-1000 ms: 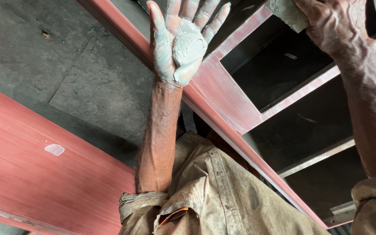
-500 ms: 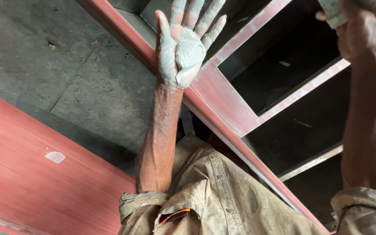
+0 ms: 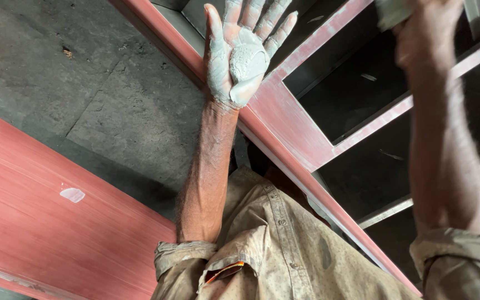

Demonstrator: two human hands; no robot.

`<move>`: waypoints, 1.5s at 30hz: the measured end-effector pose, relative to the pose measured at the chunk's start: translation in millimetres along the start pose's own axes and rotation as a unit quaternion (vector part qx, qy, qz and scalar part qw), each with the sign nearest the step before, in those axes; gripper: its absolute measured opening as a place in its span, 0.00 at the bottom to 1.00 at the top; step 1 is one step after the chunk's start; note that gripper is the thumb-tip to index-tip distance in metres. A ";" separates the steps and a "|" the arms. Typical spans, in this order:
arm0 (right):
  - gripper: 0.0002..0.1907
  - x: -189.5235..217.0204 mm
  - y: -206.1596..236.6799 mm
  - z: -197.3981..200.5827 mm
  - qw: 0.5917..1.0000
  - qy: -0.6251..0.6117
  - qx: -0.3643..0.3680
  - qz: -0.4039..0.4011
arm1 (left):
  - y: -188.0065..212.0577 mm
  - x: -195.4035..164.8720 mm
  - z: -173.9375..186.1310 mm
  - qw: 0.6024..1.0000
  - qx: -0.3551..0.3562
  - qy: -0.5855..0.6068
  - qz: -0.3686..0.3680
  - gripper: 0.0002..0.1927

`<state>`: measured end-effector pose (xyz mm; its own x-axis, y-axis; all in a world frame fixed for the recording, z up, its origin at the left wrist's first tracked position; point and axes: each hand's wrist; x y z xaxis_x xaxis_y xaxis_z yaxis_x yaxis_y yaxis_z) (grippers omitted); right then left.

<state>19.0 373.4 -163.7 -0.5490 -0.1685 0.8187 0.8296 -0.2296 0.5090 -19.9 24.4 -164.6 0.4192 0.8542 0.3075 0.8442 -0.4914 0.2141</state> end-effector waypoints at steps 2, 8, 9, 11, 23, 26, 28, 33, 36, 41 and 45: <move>0.21 -11.8 30.3 -35.4 0.995 -0.073 0.062 0.014 | 0.6 0.7 3.3 1.000 -0.002 0.008 -0.002 0.39; 0.32 -18.1 96.4 -117.9 0.986 0.032 0.073 -0.144 | 0.0 -0.5 6.9 0.999 0.038 -0.014 -0.003 0.37; 0.31 -10.2 105.9 -117.0 0.993 0.017 0.085 -0.086 | 1.1 -2.0 5.4 0.999 0.033 -0.008 0.001 0.37; 0.29 10.1 126.9 -107.9 0.994 0.053 0.091 -0.017 | 7.1 -1.6 0.4 1.000 0.022 0.007 0.003 0.37; 0.35 48.5 239.1 -101.0 0.884 0.217 0.292 0.292 | 33.0 48.5 -76.0 0.996 -0.082 0.015 0.042 0.46; 0.31 39.9 244.3 -79.9 0.975 0.053 0.177 0.120 | 34.8 37.0 -93.1 0.999 0.002 -0.026 0.044 0.45; 0.23 37.0 234.7 -72.7 0.993 -0.058 0.096 0.042 | 34.1 39.3 -95.8 0.997 0.028 -0.030 0.069 0.45; 0.16 52.8 208.6 -88.0 0.991 -0.103 0.071 0.057 | 37.1 57.9 -89.5 0.913 0.136 -0.359 0.137 0.44; 0.19 70.4 204.5 -103.6 0.997 0.002 0.060 0.044 | 34.6 67.1 -83.1 0.866 0.154 -0.440 0.179 0.47; 0.12 85.0 206.6 -112.2 0.974 -0.174 0.130 -0.064 | 29.0 78.8 -66.4 0.825 0.155 -0.498 0.218 0.51; 0.13 79.5 210.4 -105.3 0.906 -0.352 0.187 -0.140 | 29.3 84.1 -40.0 0.805 0.135 -0.537 0.213 0.54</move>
<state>139.2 210.8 -19.5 -0.6510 0.5302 0.5431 0.7171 0.1950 0.6692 26.7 75.1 -95.3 0.6146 0.3439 -0.7099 0.5284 -0.8477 0.0469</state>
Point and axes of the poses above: each hand's wrist, its own y-axis away from the middle knuckle, its own z-axis out of the back of the hand, x = y × z, and after that the axes turned 11 degrees about x, right-handed
